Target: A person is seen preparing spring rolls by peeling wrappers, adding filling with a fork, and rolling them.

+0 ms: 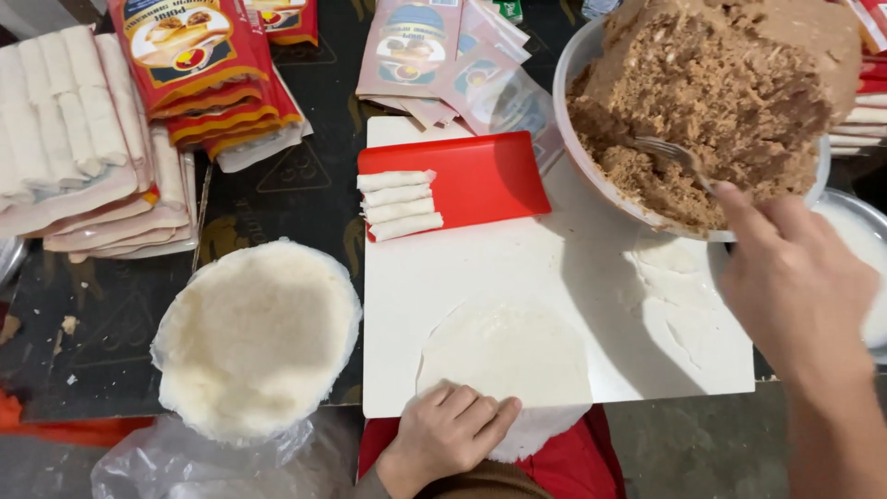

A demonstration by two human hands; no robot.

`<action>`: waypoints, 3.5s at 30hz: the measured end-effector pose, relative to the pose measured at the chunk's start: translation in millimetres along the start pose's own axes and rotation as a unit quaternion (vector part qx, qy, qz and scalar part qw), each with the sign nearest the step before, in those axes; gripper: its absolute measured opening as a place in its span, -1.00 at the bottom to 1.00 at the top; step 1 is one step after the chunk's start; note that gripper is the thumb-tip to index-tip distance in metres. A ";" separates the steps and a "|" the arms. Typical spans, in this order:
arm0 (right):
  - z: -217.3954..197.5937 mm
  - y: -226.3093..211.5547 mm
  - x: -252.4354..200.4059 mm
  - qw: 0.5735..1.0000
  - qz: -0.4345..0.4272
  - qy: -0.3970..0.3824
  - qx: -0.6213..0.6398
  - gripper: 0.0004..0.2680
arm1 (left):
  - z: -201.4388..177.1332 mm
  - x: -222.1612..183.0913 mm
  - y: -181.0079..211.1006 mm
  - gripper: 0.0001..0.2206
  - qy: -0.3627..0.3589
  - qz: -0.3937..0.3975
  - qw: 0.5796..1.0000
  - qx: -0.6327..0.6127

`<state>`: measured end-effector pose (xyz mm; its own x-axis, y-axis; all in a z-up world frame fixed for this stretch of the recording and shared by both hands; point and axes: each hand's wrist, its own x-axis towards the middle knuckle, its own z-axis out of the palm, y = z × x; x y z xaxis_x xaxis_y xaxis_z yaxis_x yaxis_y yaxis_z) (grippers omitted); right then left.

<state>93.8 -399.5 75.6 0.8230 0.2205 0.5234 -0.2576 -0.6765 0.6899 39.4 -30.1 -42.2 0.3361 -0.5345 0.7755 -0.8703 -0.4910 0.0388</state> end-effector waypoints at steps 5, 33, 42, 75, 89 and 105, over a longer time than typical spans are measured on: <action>-3.6 -11.2 20.7 0.996 -0.037 -0.036 0.070 -0.61 | -2.0 2.2 -0.7 -0.92 0.002 -0.004 1.000 -0.014; -65.5 -33.2 -63.7 0.706 -0.277 -0.465 0.457 -0.52 | 7.0 -1.9 10.5 -0.86 0.031 -0.096 0.995 -0.013; -59.8 -41.6 -73.3 0.694 -0.270 -0.469 0.474 -0.49 | 11.4 -29.0 20.4 -0.76 -0.032 -0.366 0.880 -0.300; -58.6 -53.6 -100.1 0.786 -0.297 -0.339 0.424 -0.30 | -7.6 -16.9 7.9 -0.93 0.013 -0.020 0.998 -0.066; -49.1 -31.8 -120.5 0.791 -0.300 -0.430 0.315 -0.31 | -8.5 -12.7 9.3 -0.89 0.007 -0.051 0.995 -0.083; 19.6 3.4 -21.9 0.940 -0.004 -0.089 0.328 -0.79 | 15.2 49.8 -30.9 -0.49 -0.132 -0.205 0.970 0.022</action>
<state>84.9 -420.4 56.8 0.9105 0.1461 0.3869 0.0690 -0.9761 0.2062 88.5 -52.0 -14.4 0.7362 -0.4420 0.5126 -0.6295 -0.7253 0.2787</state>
